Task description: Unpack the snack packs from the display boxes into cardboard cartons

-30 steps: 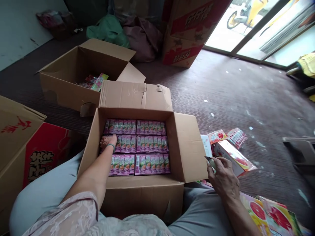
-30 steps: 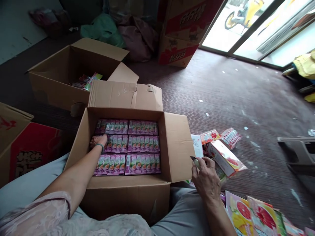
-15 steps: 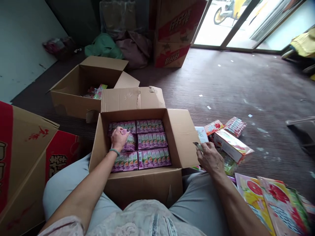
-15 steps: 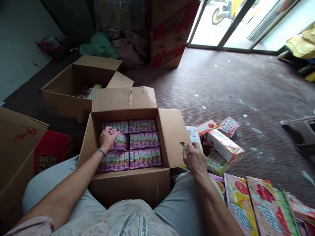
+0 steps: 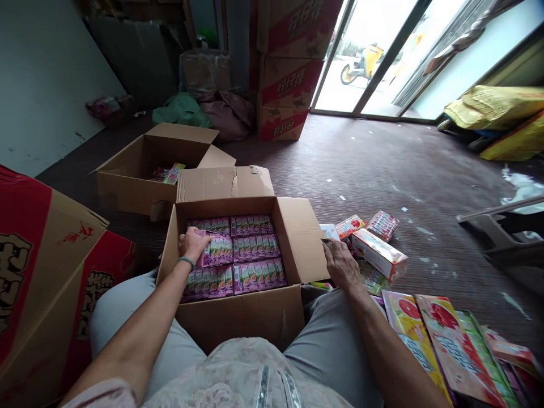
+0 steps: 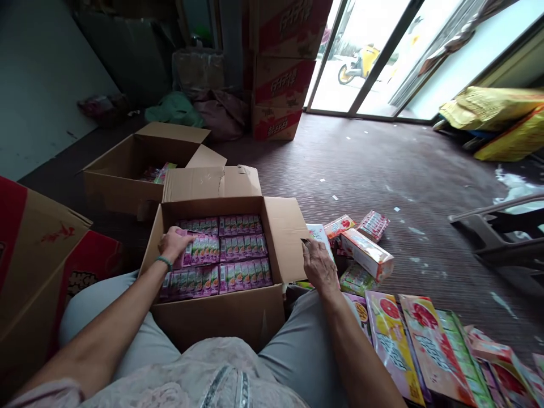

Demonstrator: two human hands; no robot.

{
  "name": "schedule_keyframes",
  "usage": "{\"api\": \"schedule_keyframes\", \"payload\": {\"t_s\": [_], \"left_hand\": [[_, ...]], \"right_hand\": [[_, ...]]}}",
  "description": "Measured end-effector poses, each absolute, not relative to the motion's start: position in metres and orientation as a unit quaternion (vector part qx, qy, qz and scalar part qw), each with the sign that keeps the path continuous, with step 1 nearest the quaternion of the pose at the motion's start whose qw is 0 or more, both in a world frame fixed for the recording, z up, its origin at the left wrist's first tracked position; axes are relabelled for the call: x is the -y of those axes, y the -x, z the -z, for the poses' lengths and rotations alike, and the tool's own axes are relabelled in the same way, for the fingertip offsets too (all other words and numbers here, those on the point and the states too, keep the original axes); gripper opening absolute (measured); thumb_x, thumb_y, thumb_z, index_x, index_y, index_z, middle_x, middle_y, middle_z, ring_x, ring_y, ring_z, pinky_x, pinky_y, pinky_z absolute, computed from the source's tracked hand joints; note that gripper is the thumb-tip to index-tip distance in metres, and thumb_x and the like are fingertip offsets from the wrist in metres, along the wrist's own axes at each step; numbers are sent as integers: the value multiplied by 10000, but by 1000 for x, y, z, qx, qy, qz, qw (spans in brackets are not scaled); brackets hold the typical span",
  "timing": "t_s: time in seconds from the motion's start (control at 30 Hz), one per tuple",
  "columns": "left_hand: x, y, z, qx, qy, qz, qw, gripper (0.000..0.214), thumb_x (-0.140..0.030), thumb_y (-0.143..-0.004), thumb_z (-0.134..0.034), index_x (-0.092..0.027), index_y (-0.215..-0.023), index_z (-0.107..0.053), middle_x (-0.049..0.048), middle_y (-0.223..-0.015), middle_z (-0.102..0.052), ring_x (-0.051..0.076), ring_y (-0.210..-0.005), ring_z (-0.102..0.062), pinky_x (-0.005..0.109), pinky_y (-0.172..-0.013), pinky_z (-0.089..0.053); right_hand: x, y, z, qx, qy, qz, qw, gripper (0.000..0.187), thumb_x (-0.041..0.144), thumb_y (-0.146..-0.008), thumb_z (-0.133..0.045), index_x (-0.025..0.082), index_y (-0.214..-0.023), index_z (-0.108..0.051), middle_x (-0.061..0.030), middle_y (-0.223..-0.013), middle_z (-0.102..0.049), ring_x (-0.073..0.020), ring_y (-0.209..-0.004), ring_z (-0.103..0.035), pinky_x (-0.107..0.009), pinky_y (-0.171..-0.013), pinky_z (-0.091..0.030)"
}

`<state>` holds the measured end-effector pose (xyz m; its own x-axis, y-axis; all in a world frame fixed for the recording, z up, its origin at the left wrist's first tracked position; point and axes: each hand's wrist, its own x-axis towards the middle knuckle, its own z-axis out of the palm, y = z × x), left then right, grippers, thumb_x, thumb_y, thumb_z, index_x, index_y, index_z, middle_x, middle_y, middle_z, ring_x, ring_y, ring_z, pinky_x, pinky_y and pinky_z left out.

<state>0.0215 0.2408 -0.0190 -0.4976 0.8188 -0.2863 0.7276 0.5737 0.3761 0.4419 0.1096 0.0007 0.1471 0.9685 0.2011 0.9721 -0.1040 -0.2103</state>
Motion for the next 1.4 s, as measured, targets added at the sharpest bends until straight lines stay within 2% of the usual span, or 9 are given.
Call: {"api": "schedule_keyframes", "payload": {"t_s": [0.1,0.23,0.37,0.57,0.67,0.87,1.13,1.27,1.4], "left_hand": [[-196,-12,-7,-790,-523,-232,220,672,-553,-631,-771,-231,-1186,-574,107,-1114,-648,314,-1050,-629,434,-924,-494],[-116,-26,-17,-629,-600,-385,311,897,-520,-632,-813,-239,-1379,-402,115,-1357,-535,277,-1200,-570,402,-1016,-470],[-57,-43,2,-562,-650,-354,370,926,-497,-631,-832,-226,-1376,-353,135,-1327,-532,289,-1222,-541,451,-1061,-430],[-41,-39,21,-534,-664,-375,366,817,-463,-694,-805,-247,-1320,-327,106,-1275,-506,249,-1168,-542,431,-1035,-440],[-40,-36,24,-535,-660,-380,366,821,-486,-681,-809,-265,-1307,-325,93,-1268,-500,253,-1161,-538,439,-1020,-445],[-37,-36,27,-516,-653,-399,384,763,-431,-721,-783,-245,-1304,-328,106,-1275,-497,259,-1187,-535,456,-1045,-429],[-42,-24,34,-481,-691,-390,373,742,-274,-743,-742,-239,-1342,-306,111,-1275,-485,258,-1178,-528,462,-1043,-438],[-43,-19,37,-482,-702,-380,361,730,-259,-733,-737,-230,-1336,-326,116,-1258,-486,270,-1178,-528,464,-1040,-444],[-45,-18,34,-497,-693,-381,355,702,-276,-745,-727,-237,-1335,-348,100,-1240,-514,258,-1158,-550,449,-1036,-452]], "right_hand": [[-112,-442,7,677,713,4,184,350,317,-1007,-306,178,-1099,-613,-111,-1011,-672,-223,-934,-614,-307,-773,-460],[-104,-420,0,672,712,-2,202,386,369,-1017,-296,184,-909,-617,-85,-829,-670,-193,-753,-601,-276,-668,-392],[-84,-357,-31,765,628,-64,130,313,316,-1014,-357,202,-864,-607,-37,-779,-638,-157,-704,-564,-257,-625,-326],[-75,-249,-75,901,422,-77,-58,190,194,-969,-455,207,-1055,-623,-56,-936,-649,-177,-830,-578,-288,-704,-346],[-81,-218,-82,927,357,-73,-86,192,217,-972,-458,188,-1097,-601,-80,-995,-648,-205,-878,-588,-315,-734,-375],[-83,-195,-83,941,309,-27,-132,188,174,-981,-412,152,-1035,-591,-94,-938,-645,-227,-848,-597,-354,-718,-400],[-92,-239,-76,924,349,-5,-153,245,184,-982,-426,169,-1151,-603,-106,-992,-645,-219,-899,-572,-348,-789,-389],[-110,-312,-74,871,446,-13,-205,272,124,-947,-424,163,-1086,-654,-125,-972,-668,-203,-892,-597,-314,-778,-368],[-116,-375,-83,803,552,-23,-223,303,117,-937,-401,201,-1026,-678,-89,-943,-706,-199,-865,-637,-285,-689,-355]]}}
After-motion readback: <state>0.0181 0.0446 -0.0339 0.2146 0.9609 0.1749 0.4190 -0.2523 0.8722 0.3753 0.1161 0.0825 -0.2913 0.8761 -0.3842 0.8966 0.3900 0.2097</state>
